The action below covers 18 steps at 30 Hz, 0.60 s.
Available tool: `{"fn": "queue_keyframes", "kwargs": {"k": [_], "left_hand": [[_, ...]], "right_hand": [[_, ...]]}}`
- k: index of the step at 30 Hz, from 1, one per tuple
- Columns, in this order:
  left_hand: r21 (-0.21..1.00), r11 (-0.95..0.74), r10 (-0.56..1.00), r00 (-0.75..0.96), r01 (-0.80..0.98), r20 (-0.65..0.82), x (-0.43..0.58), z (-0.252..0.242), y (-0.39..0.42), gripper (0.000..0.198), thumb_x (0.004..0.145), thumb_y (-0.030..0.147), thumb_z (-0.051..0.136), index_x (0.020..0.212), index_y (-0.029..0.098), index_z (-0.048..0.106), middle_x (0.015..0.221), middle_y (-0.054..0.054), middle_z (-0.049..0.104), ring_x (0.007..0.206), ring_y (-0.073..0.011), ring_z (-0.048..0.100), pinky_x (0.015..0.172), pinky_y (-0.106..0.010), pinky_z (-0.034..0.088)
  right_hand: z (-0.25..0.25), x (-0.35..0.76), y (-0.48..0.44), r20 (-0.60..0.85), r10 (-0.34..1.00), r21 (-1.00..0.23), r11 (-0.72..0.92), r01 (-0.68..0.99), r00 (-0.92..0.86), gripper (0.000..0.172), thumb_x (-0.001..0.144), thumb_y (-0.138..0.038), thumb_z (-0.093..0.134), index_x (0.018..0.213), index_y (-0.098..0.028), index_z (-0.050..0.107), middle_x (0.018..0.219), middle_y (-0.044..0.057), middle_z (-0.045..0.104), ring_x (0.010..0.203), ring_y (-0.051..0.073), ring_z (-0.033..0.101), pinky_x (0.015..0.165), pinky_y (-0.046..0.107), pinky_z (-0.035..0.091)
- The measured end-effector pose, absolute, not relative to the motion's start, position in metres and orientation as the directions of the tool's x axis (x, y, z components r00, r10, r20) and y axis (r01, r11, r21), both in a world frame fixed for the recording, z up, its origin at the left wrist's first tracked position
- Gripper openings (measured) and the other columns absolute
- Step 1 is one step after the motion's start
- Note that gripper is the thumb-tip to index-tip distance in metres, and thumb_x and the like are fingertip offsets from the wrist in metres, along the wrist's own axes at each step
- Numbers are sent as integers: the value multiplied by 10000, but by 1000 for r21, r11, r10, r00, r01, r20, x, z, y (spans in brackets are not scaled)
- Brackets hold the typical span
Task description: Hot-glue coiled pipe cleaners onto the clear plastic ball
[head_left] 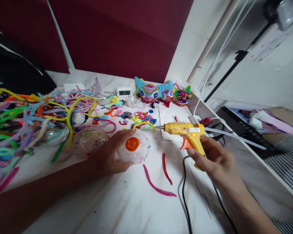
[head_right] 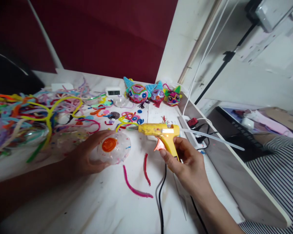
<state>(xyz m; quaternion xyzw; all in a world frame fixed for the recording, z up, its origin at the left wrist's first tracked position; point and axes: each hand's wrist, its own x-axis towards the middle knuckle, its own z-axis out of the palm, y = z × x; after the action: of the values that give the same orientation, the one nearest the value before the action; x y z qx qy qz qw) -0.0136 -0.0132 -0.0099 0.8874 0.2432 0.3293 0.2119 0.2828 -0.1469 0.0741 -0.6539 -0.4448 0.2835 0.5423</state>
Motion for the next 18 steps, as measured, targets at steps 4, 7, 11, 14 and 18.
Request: {"fn": "queue_keyframes", "kwargs": {"k": [4, 7, 11, 14, 18], "left_hand": [[525, -806, 551, 672, 275, 495, -13, -8, -12, 831, 848, 338, 713, 1576, 279, 317, 1569, -113, 474, 1429, -351, 489, 1214, -458, 419], [518, -808, 549, 679, 281, 488, -13, -7, -13, 837, 848, 331, 713, 1579, 273, 309, 1573, -113, 460, 1443, -340, 470, 1226, -449, 403], [511, -813, 545, 675, 281, 496, -14, -7, -14, 840, 850, 335, 718, 1582, 266, 312, 1577, -117, 454, 1452, -337, 457, 1233, -446, 394], [501, -821, 537, 668, 274, 515, -14, -7, -15, 848, 846, 341, 724, 1584, 269, 312, 1576, -115, 462, 1446, -339, 466, 1230, -447, 402], [497, -824, 533, 667, 270, 521, -13, -5, -17, 837, 840, 332, 716, 1577, 266, 325, 1567, -113, 478, 1432, -336, 482, 1217, -450, 423]], "right_hand": [[65, 282, -147, 155, 928, -945, 40, 324, 338, 256, 836, -397, 824, 895, -220, 648, 806, -2, 641, 701, 137, 579, 578, 225, 469], [52, 280, -147, 196, 946, -939, 104, 329, 260, 253, 863, -331, 812, 1046, -244, 660, 935, 19, 704, 820, 162, 657, 683, 243, 538], [38, 272, -151, 188, 963, -958, 136, 251, 195, 268, 920, -299, 765, 1150, -262, 632, 977, 30, 736, 825, 171, 690, 681, 256, 562], [35, 268, -152, 163, 976, -971, 132, 200, 147, 245, 939, -300, 751, 1149, -263, 630, 927, 18, 742, 757, 153, 679, 631, 236, 550], [34, 265, -152, 129, 984, -981, 108, 163, 125, 220, 946, -299, 751, 1132, -263, 640, 930, 14, 762, 739, 136, 679, 626, 213, 549]]}}
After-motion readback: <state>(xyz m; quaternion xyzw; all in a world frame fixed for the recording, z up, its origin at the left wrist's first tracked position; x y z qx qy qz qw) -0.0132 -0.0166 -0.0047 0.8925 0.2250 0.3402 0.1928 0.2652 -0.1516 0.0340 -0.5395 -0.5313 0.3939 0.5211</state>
